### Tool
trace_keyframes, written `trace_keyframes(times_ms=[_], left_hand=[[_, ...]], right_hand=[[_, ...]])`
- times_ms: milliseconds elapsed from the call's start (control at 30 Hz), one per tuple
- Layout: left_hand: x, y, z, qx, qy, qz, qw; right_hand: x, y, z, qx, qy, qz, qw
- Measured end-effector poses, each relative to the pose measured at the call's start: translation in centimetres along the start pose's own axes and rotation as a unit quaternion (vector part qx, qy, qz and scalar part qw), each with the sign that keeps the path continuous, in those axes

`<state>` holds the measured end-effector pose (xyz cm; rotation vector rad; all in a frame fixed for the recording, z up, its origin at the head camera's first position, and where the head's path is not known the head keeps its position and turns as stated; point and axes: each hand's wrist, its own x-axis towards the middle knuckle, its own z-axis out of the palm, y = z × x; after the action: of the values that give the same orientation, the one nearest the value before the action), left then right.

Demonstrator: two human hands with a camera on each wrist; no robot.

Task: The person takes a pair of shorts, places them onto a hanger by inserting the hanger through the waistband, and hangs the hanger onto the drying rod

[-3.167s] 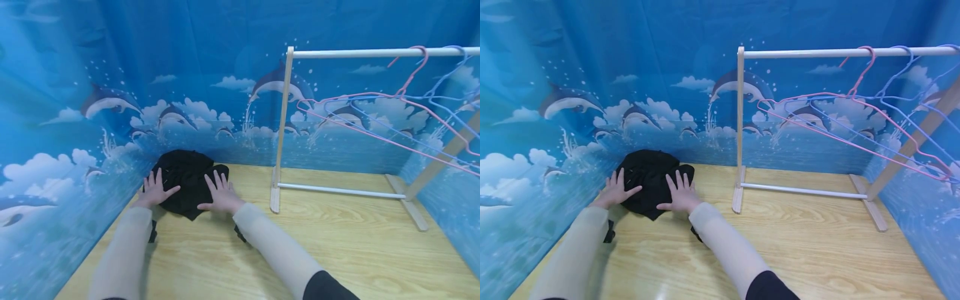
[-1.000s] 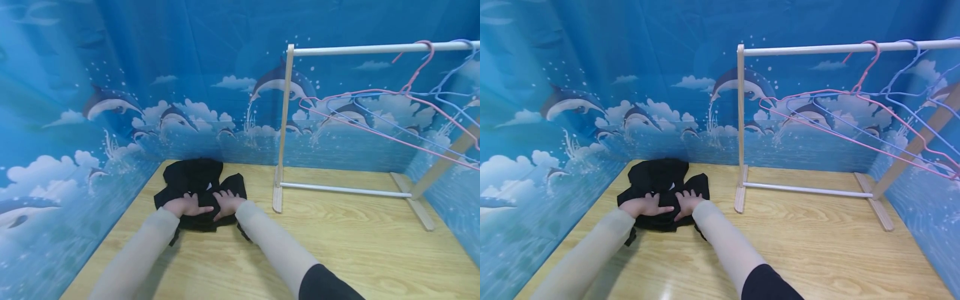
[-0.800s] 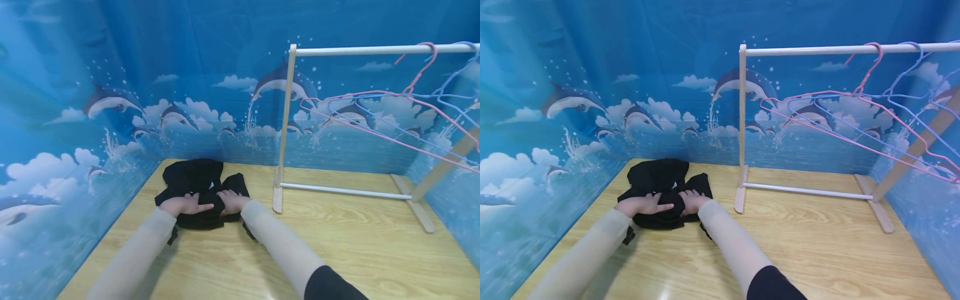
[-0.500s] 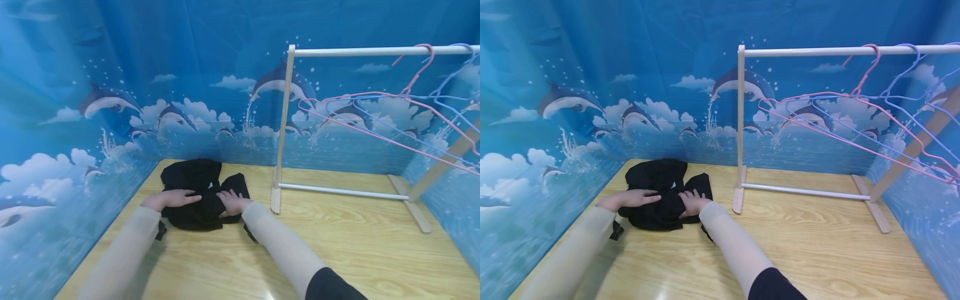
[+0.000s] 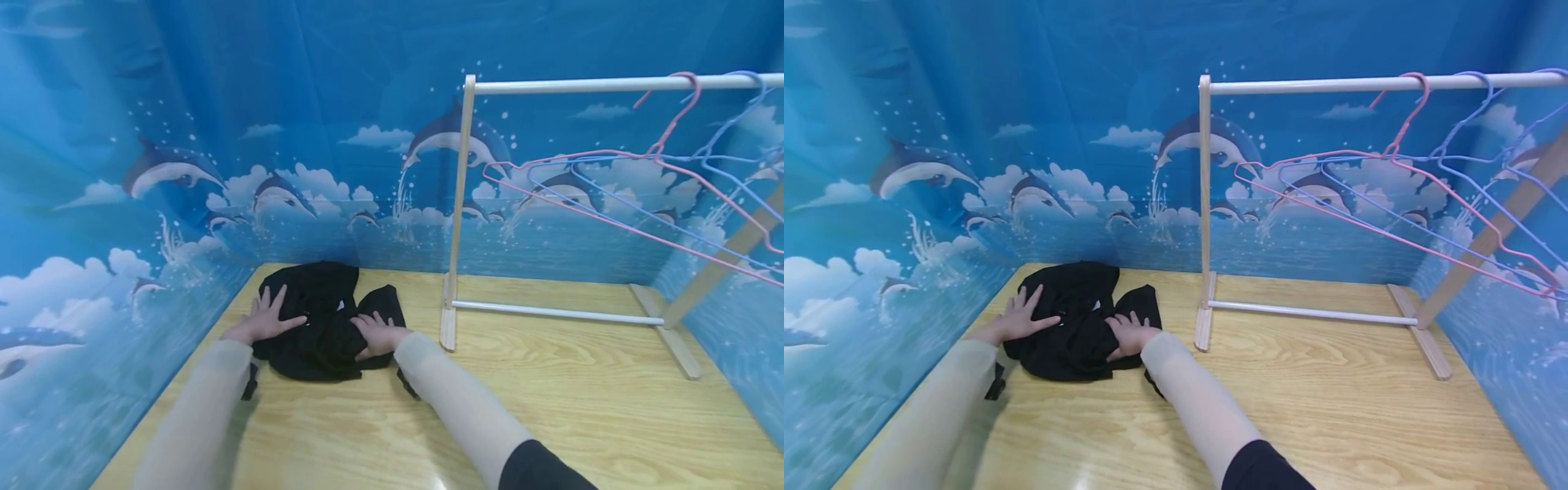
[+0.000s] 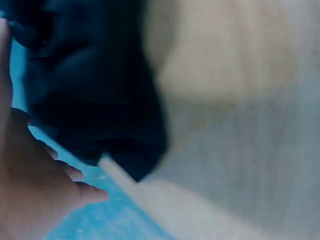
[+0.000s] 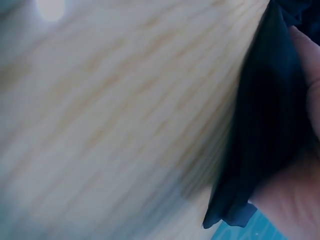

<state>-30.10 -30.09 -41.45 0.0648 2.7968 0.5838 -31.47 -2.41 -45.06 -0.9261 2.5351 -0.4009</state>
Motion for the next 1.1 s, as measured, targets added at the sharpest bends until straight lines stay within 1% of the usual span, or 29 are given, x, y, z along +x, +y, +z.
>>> trace_keyframes(times_ms=[100,200,300,433,533,767,1000,1100], left_hand=[[0.4,-0.8,0.8,-0.024,-0.023,-0.012,0.9994],[0.9,-0.9,1.4,-0.034,-0.03,-0.003,0.999],[1.3,-0.7,1.7,-0.019,-0.035,0.011,0.9991],[1.4,-0.2,2.2,0.008,-0.041,0.023,0.9989],[1.2,0.0,2.5,0.025,-0.03,0.029,0.9988],[0.5,0.1,3.0,0.033,-0.001,0.06,0.9976],[0.7,1.3,3.3,0.069,0.04,0.099,0.9919],[0.9,1.7,3.6,0.074,0.057,0.111,0.9895]], right_hand=[[0.0,0.0,0.0,0.002,0.001,-0.005,1.0],[-0.1,0.0,0.0,0.011,0.001,-0.01,0.9999],[-0.1,0.1,0.0,0.018,0.003,-0.014,0.9997],[0.0,0.2,0.2,0.013,0.004,-0.009,0.9999],[0.0,0.3,0.2,0.004,0.008,-0.009,0.9999],[-0.1,0.0,0.3,-0.025,0.025,-0.028,0.999],[0.0,-0.1,0.3,-0.046,0.033,-0.012,0.9983],[0.1,-0.1,0.2,-0.054,0.046,-0.031,0.997]])
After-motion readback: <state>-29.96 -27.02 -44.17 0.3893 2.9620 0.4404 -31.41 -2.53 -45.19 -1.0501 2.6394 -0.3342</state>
